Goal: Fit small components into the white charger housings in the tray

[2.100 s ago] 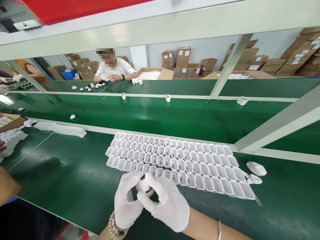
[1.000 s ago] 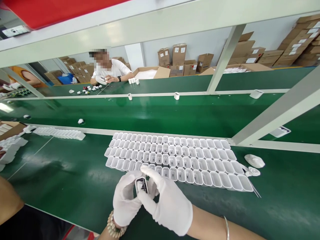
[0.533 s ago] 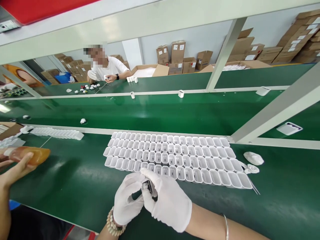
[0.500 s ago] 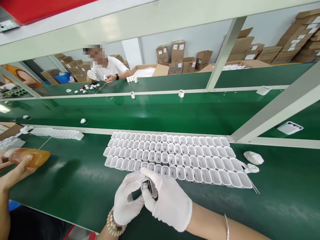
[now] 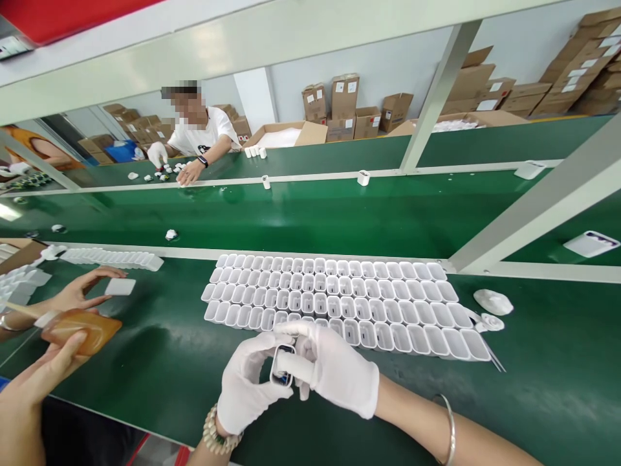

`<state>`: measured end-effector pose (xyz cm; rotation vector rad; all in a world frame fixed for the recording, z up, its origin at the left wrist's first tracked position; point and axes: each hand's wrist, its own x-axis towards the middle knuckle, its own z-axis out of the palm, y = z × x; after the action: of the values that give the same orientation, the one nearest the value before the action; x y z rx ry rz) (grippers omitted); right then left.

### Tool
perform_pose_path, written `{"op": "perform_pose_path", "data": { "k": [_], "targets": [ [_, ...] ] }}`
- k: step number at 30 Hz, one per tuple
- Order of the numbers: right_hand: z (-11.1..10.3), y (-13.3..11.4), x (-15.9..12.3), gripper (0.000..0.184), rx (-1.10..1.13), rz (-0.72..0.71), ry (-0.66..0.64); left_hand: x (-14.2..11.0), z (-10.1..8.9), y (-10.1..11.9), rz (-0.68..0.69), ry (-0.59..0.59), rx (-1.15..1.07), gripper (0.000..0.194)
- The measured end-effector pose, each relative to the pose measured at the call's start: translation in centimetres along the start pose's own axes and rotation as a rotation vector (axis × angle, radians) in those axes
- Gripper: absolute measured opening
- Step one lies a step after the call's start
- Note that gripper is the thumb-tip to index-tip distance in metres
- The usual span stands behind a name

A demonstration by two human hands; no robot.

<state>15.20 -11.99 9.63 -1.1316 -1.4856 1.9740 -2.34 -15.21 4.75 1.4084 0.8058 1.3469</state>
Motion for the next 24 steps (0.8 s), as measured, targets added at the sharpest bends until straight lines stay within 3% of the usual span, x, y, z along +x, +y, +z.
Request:
{"op": "perform_pose_path", "data": {
  "k": [4, 9, 14, 17, 19, 24],
  "targets": [
    [-0.2, 0.1, 0.3, 0.046, 0.014, 0.053, -0.024, 0.4, -0.1, 0.1, 0.082, -0.059, 0.092, 0.036],
    [-0.3, -0.3, 0.4, 0.048, 0.065, 0.055, -0.109, 0.5, -0.1, 0.2, 0.132, -0.102, 0.091, 0.042],
    [-0.4, -0.4, 0.4, 0.041, 0.135, 0.027, -0.159, 0.1, -0.1, 0.3, 0.026, -0.055, -0.022, 0.047],
    [-0.8, 0.1, 0.5, 0.056, 0.134, 0.006, -0.155, 0.0, -0.3, 0.1, -0.039, -0.013, -0.052, 0.056],
    [-1.1, 0.0, 0.3, 0.059, 0.054, -0.033, -0.118, -0.1, -0.4, 0.0, -0.072, -0.004, -0.042, 0.059],
    [-0.7, -1.4, -0.4, 0.040, -0.395, -0.297, -0.042, 0.2, -0.2, -0.2, -0.121, -0.007, 0.104, 0.059]
  ]
}}
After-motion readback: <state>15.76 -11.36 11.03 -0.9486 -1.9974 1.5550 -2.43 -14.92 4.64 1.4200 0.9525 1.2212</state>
